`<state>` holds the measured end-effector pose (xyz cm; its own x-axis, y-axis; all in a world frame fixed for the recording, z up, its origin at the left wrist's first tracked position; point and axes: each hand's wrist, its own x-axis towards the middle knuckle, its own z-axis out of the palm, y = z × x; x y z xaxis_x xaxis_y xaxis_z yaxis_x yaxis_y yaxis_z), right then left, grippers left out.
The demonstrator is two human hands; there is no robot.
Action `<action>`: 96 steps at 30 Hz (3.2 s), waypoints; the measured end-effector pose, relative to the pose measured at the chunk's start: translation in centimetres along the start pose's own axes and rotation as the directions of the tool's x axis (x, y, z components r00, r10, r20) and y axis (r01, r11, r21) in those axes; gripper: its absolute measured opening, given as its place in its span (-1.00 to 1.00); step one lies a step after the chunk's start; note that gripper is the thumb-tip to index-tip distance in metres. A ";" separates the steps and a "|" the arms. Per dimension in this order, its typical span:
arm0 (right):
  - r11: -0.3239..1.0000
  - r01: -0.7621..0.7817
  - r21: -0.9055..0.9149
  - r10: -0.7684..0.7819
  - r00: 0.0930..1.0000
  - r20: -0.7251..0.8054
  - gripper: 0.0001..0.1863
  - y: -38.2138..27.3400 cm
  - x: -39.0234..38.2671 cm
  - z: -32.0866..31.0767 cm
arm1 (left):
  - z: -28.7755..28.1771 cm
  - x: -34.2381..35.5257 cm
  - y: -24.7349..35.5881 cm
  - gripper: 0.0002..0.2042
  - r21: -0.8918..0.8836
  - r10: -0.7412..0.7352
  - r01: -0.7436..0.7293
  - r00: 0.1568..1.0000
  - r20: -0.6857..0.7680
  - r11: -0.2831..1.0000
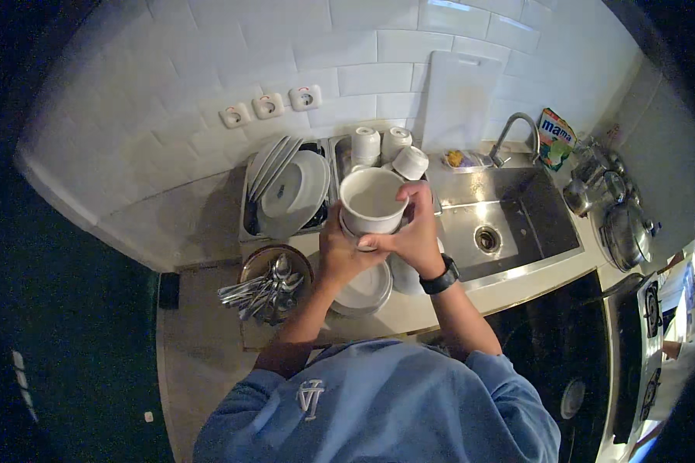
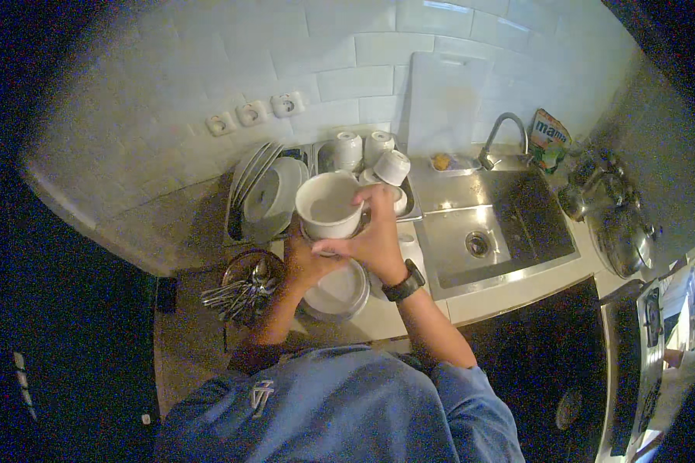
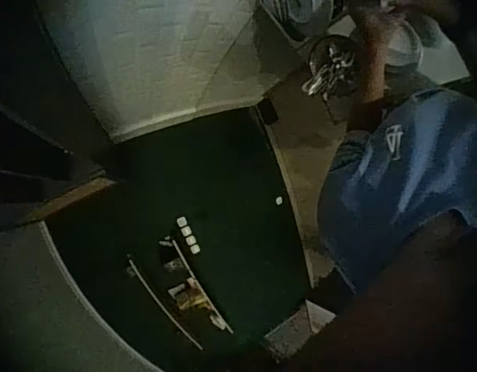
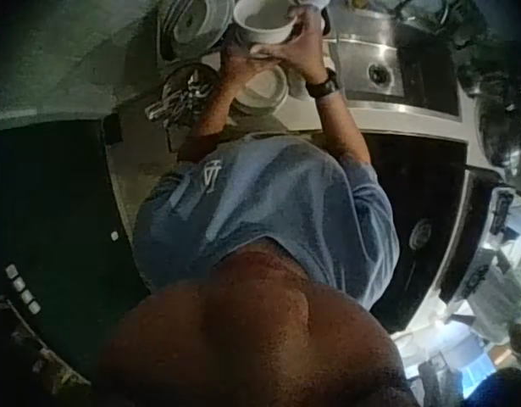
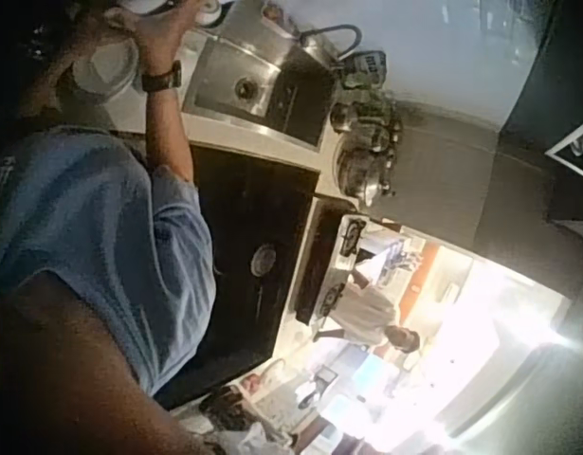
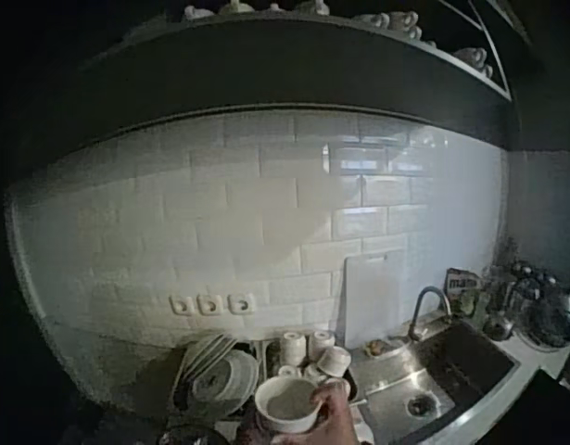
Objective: The person organizes cups and plates in a kitchen. They pick up mugs from a drying rack and place them onto an overhead shelf, then rinse a metal tray in a sink before placing it and several plates onto a rack.
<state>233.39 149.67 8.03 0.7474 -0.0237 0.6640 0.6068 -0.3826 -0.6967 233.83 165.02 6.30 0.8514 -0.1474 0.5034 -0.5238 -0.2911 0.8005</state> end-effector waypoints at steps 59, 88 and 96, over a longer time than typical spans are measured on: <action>0.937 0.329 0.117 -0.258 0.877 -0.406 -0.75 -17.3 17.1 -39.5 | 17.8 22.0 38.0 -0.16 -0.351 0.606 -0.537 0.787 0.121 0.767; 0.792 0.066 -0.607 -0.525 0.581 -0.622 -0.56 -23.5 46.0 -49.7 | 18.2 50.0 55.9 -0.42 0.229 0.581 -0.588 0.807 0.102 0.776; 0.743 -0.005 -0.669 -0.539 0.588 -0.603 -0.57 -22.6 45.0 -48.6 | 18.9 52.2 56.0 -0.40 0.526 0.632 -0.576 0.770 0.092 0.626</action>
<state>240.18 112.39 66.82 -0.0503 -0.3645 0.9298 0.2665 -0.9022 -0.3392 249.45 123.17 71.25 0.3270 -0.3842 0.8634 -0.8034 -0.5941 0.0399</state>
